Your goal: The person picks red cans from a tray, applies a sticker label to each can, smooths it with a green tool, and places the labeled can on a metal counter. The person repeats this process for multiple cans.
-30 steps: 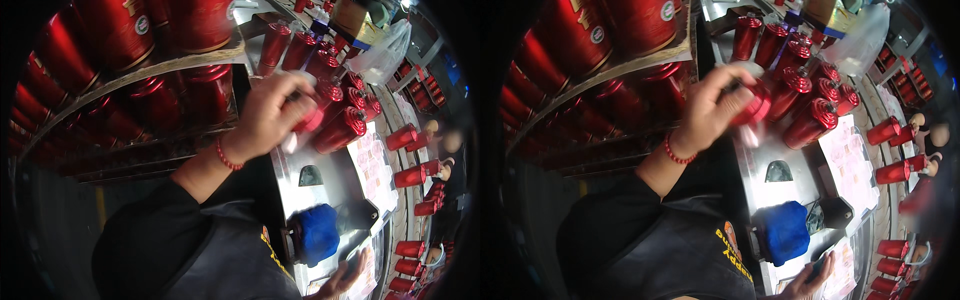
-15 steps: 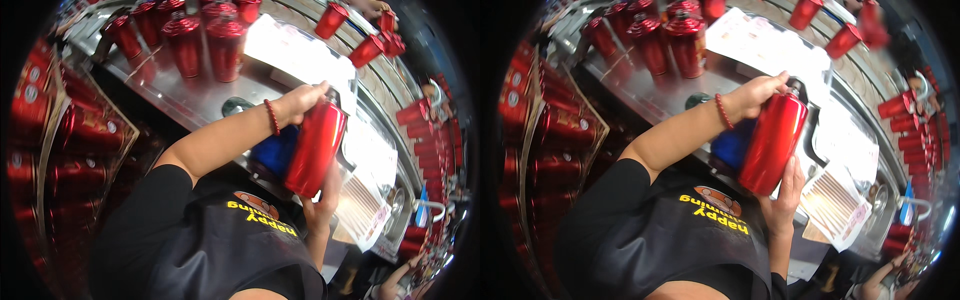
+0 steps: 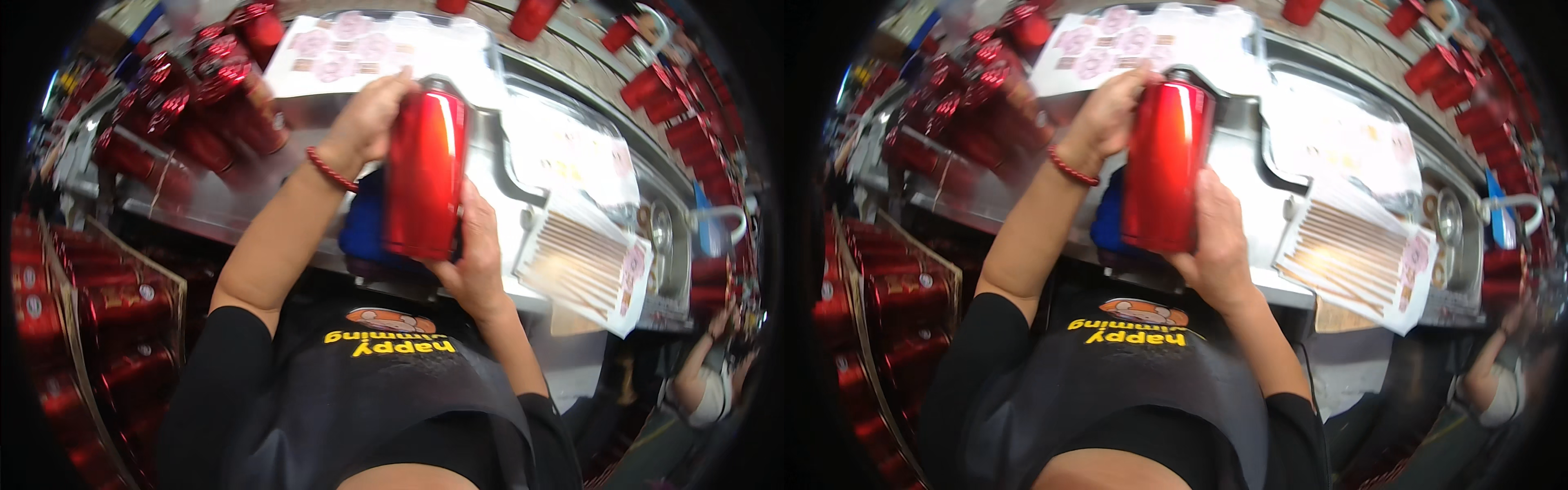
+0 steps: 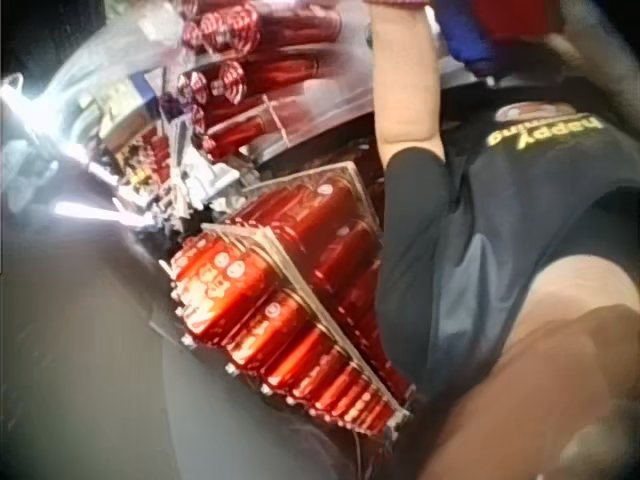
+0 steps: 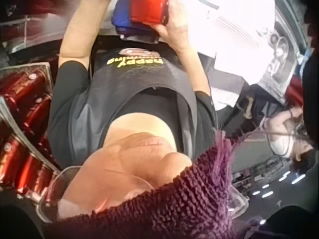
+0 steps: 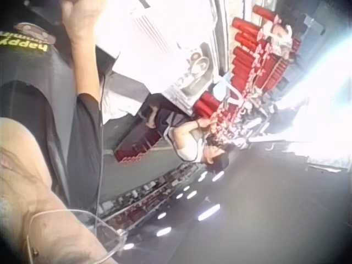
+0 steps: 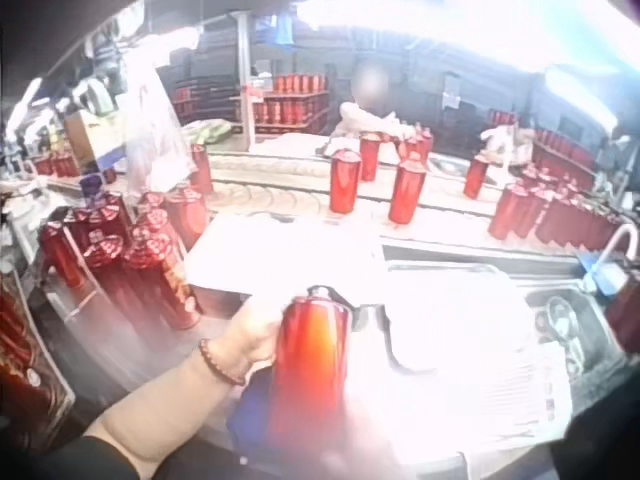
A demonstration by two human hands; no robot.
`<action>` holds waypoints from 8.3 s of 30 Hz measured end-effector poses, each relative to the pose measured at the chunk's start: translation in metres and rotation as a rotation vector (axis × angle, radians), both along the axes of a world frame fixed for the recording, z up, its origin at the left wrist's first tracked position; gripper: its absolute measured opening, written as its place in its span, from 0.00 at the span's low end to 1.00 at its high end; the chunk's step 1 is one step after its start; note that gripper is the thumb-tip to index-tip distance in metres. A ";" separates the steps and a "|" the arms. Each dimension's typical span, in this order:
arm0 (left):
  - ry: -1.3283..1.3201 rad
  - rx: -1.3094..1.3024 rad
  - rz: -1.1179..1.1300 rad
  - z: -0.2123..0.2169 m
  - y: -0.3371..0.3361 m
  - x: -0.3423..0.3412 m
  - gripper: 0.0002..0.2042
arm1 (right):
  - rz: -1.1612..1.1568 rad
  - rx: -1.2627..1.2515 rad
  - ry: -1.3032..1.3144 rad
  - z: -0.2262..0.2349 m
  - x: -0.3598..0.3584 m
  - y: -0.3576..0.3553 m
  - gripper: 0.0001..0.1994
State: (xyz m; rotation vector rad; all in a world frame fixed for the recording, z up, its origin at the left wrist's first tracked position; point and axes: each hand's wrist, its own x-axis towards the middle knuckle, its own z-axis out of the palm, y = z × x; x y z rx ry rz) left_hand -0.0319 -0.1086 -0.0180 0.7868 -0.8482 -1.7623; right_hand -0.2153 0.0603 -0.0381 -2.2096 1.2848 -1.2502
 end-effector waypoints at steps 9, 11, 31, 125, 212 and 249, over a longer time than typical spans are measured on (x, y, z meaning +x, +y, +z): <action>-0.136 -0.219 0.135 0.005 0.043 0.010 0.18 | -0.053 0.174 0.078 0.051 -0.138 0.015 0.20; -0.147 -0.263 0.141 0.010 0.063 0.006 0.17 | -0.253 0.166 0.241 0.060 -0.220 0.029 0.18; -0.282 -0.309 0.163 0.001 0.107 -0.002 0.21 | -0.292 0.480 0.657 0.029 -0.222 -0.045 0.20; -0.879 -0.565 0.229 -0.002 0.186 0.043 0.07 | 0.119 0.362 0.072 0.057 -0.010 0.019 0.07; -0.888 -1.009 0.431 -0.029 0.189 0.055 0.20 | 0.114 0.515 -0.167 0.027 -0.012 0.006 0.19; -1.013 -1.529 0.305 -0.021 0.172 0.048 0.13 | 0.336 0.650 -0.157 0.040 -0.045 -0.003 0.08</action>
